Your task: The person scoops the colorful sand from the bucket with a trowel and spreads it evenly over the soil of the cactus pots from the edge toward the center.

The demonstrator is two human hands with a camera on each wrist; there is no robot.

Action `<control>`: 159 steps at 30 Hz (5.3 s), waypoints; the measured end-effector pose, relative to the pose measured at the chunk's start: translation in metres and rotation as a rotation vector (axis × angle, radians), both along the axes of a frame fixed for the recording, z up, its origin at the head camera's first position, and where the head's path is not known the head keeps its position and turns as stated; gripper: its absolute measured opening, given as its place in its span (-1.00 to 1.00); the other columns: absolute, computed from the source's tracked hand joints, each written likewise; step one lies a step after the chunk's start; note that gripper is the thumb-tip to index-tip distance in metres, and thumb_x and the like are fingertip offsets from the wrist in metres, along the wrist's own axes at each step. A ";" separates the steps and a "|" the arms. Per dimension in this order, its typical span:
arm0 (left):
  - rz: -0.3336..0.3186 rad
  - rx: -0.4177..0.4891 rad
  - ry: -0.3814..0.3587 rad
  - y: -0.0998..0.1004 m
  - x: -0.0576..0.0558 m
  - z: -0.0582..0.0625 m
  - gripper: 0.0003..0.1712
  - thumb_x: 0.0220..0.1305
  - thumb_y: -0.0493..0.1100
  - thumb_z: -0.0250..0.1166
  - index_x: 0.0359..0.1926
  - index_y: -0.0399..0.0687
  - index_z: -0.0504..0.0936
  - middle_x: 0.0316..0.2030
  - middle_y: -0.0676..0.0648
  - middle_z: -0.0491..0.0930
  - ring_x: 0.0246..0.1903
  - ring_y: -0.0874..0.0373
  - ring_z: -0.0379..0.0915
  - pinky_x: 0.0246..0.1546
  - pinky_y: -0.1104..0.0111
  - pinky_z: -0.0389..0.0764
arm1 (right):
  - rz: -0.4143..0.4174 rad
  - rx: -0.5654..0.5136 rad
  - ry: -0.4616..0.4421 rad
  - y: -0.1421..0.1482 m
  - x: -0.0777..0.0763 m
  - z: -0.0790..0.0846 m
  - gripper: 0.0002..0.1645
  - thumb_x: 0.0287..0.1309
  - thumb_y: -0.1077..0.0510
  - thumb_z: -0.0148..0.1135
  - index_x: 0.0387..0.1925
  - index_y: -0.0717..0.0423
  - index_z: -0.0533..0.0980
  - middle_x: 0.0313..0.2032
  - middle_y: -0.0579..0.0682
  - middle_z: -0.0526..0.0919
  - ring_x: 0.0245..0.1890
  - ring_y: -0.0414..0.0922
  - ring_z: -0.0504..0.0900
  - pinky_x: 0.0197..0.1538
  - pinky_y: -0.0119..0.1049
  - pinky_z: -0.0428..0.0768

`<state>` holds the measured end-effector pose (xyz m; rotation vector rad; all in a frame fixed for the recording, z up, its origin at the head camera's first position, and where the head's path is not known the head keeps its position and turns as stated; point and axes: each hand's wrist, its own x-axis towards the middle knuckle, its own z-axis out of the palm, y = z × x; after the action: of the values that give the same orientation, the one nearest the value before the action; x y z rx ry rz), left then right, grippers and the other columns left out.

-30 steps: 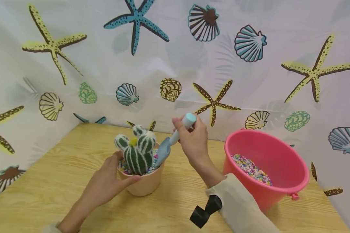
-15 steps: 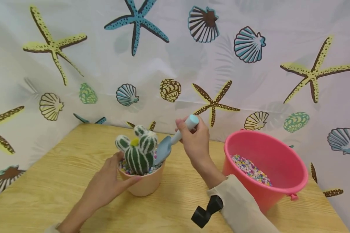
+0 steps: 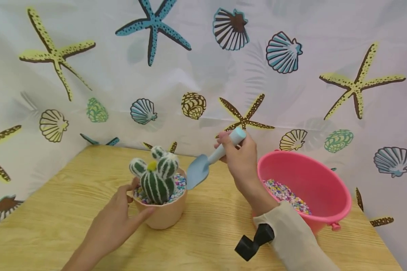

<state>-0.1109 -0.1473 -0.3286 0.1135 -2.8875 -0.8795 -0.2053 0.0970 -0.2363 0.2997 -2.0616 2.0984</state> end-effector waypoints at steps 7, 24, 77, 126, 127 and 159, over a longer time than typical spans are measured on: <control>-0.036 0.024 -0.038 0.015 0.008 0.007 -0.14 0.23 0.30 0.19 0.24 -0.27 0.22 -0.01 -0.31 0.57 -0.15 -0.12 0.58 -0.37 0.11 0.55 | -0.038 -0.024 0.003 0.030 0.004 0.008 -0.82 0.35 0.10 0.07 -0.18 0.15 0.37 -0.32 -0.10 0.57 -0.28 -0.25 0.68 -0.16 -0.25 0.68; -0.206 0.240 -0.135 0.062 0.004 0.010 -0.20 0.17 0.31 0.23 0.23 -0.07 0.22 -0.03 -0.31 0.60 -0.16 -0.10 0.61 -0.25 0.05 0.57 | -0.075 -0.161 0.085 0.098 0.010 0.011 -0.69 0.29 0.02 0.13 -0.16 0.19 0.35 -0.35 -0.09 0.63 -0.30 -0.22 0.71 -0.25 -0.31 0.68; -0.559 0.185 0.082 0.184 -0.093 0.020 -0.05 0.18 0.34 0.20 0.44 0.00 0.11 0.37 -0.09 0.22 0.33 0.00 0.20 0.22 0.02 0.39 | -0.451 0.148 -0.075 0.223 -0.005 -0.035 -0.84 0.26 -0.04 0.16 -0.20 -0.18 0.37 -0.34 -0.33 0.53 -0.42 -0.45 0.59 -0.42 -0.60 0.58; -0.695 0.279 0.085 0.201 -0.111 0.020 0.12 0.02 0.25 0.41 0.49 0.18 0.00 0.43 0.05 0.15 0.39 0.09 0.12 0.24 0.05 0.38 | -0.358 0.694 0.050 0.199 -0.014 -0.028 -0.47 0.34 -0.05 0.06 0.04 0.36 0.39 -0.20 0.15 0.59 -0.44 -0.44 0.58 -0.38 -0.55 0.61; -0.693 0.278 0.084 0.201 -0.111 0.020 0.12 0.02 0.25 0.40 0.49 0.19 0.00 0.43 0.05 0.14 0.39 0.08 0.11 0.24 0.04 0.37 | -0.384 0.742 0.077 0.201 -0.015 -0.028 -0.50 0.33 -0.04 0.09 -0.03 0.36 0.42 -0.23 0.19 0.59 -0.43 -0.35 0.61 -0.40 -0.58 0.59; -0.701 0.200 0.019 0.202 -0.114 0.023 0.21 0.07 0.30 0.34 0.51 -0.01 -0.17 0.49 0.00 -0.03 0.45 0.06 -0.02 0.32 0.06 0.28 | -0.350 -0.079 -0.108 0.252 -0.090 -0.099 -0.37 0.14 -0.26 0.18 0.01 0.12 0.35 -0.26 0.01 0.70 -0.34 -0.08 0.76 -0.32 -0.22 0.67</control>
<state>-0.2250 0.0548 -0.3053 -0.9304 -2.8184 -1.2433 -0.2953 0.3487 -0.3357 -0.1781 -1.9127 2.0083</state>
